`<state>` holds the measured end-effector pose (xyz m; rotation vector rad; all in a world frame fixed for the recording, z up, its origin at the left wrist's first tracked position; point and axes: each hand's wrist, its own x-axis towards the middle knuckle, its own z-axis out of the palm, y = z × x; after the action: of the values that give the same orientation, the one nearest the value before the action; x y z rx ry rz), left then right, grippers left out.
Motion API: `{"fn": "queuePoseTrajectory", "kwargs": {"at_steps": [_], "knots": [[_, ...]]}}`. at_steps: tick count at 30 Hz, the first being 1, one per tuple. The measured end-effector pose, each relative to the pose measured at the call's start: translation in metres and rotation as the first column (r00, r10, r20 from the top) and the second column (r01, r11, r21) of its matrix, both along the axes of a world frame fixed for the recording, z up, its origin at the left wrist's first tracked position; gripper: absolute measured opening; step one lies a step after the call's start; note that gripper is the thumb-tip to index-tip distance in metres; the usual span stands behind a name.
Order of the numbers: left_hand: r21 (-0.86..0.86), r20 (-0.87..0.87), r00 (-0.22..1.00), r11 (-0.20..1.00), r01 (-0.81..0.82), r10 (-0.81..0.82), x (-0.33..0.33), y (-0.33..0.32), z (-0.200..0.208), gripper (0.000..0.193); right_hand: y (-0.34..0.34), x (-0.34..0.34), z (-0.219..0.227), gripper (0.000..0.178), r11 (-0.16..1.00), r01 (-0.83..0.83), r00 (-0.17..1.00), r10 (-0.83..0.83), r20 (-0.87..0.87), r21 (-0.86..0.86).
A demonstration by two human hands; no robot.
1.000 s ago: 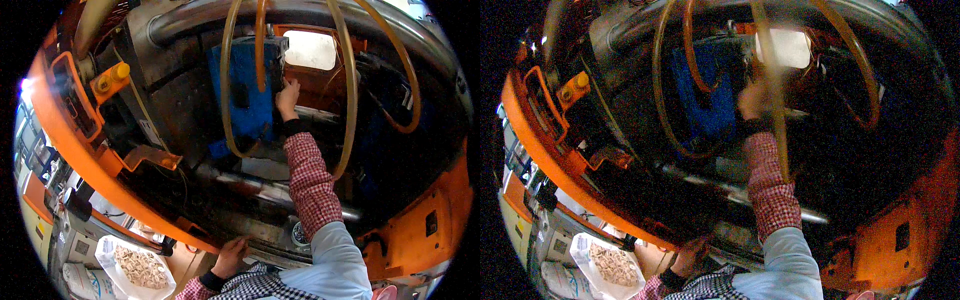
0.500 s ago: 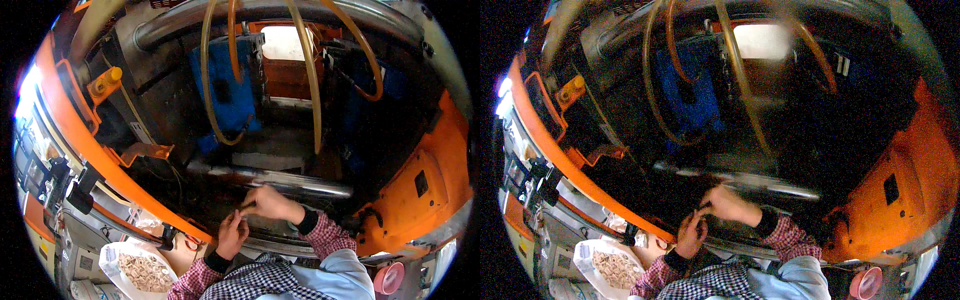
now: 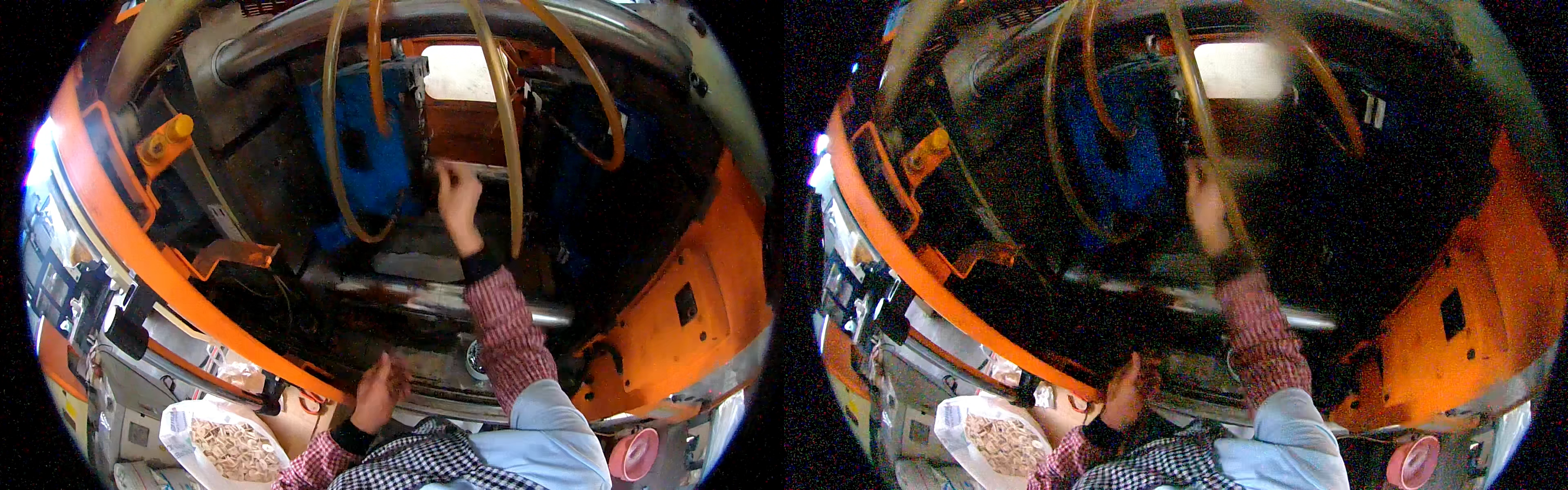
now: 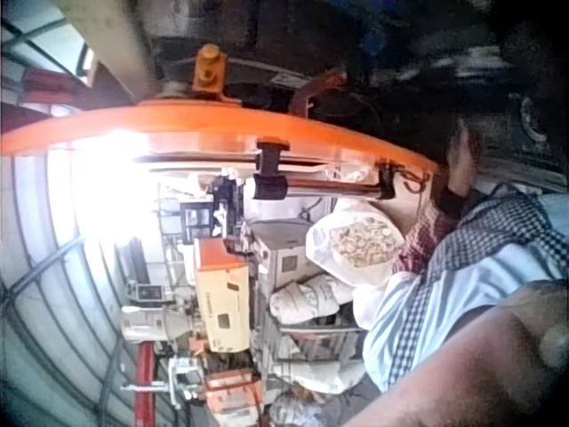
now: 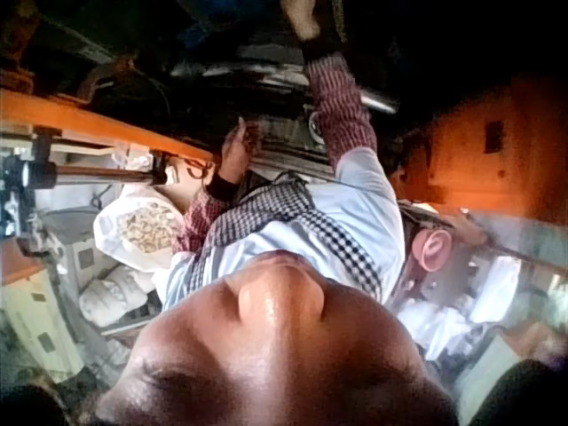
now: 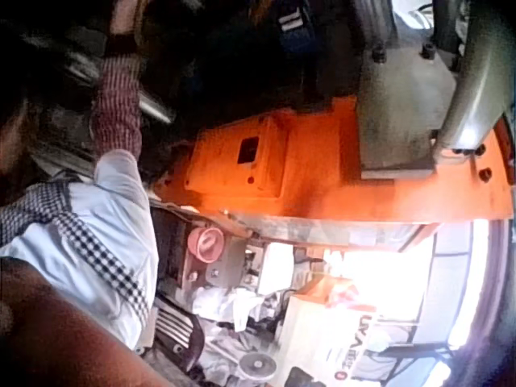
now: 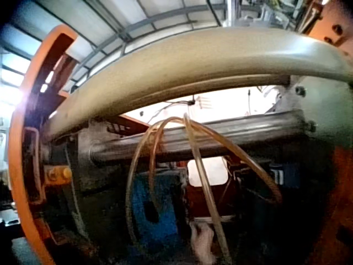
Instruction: The person repeatedly picks small white plastic components from a bag, uses red-handled scissors to trim excess material, and places the pieces into a machine. The person also handles a chain-like assembly of parts and continues trimming and sorting them.
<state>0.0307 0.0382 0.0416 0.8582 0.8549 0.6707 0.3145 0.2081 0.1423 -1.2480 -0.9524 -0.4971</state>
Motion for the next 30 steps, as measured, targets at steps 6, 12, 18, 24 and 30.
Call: {"fn": "queuePoseTrajectory", "kwargs": {"at_steps": [6,12,18,24,30], "knots": [[0.472,-0.266,0.964,0.875,0.103,0.031,-0.016,-0.014,-0.007,0.041,0.104,0.04,0.066,0.017,0.991,0.119,0.991,-0.114,-0.073,0.057],[0.024,-0.067,0.997,0.999,-0.047,0.048,-0.018,-0.009,-0.025,0.039,0.158,0.076,0.069,0.018,0.982,0.189,0.979,-0.191,-0.071,-0.026],[0.051,-0.061,0.996,0.997,-0.057,0.06,-0.022,-0.006,-0.034,0.037,0.152,0.062,0.071,0.018,0.991,0.128,0.992,-0.129,-0.016,-0.034],[-0.011,-0.011,0.998,0.998,-0.062,0.062,-0.018,-0.005,-0.039,0.037,0.153,0.066,0.071,0.016,0.991,0.134,0.991,-0.134,-0.001,0.019],[0.519,-0.298,0.951,0.851,0.083,0.089,-0.02,-0.005,-0.039,0.035,0.149,0.061,0.071,0.02,0.987,0.161,0.978,-0.157,0.136,-0.023]]}}
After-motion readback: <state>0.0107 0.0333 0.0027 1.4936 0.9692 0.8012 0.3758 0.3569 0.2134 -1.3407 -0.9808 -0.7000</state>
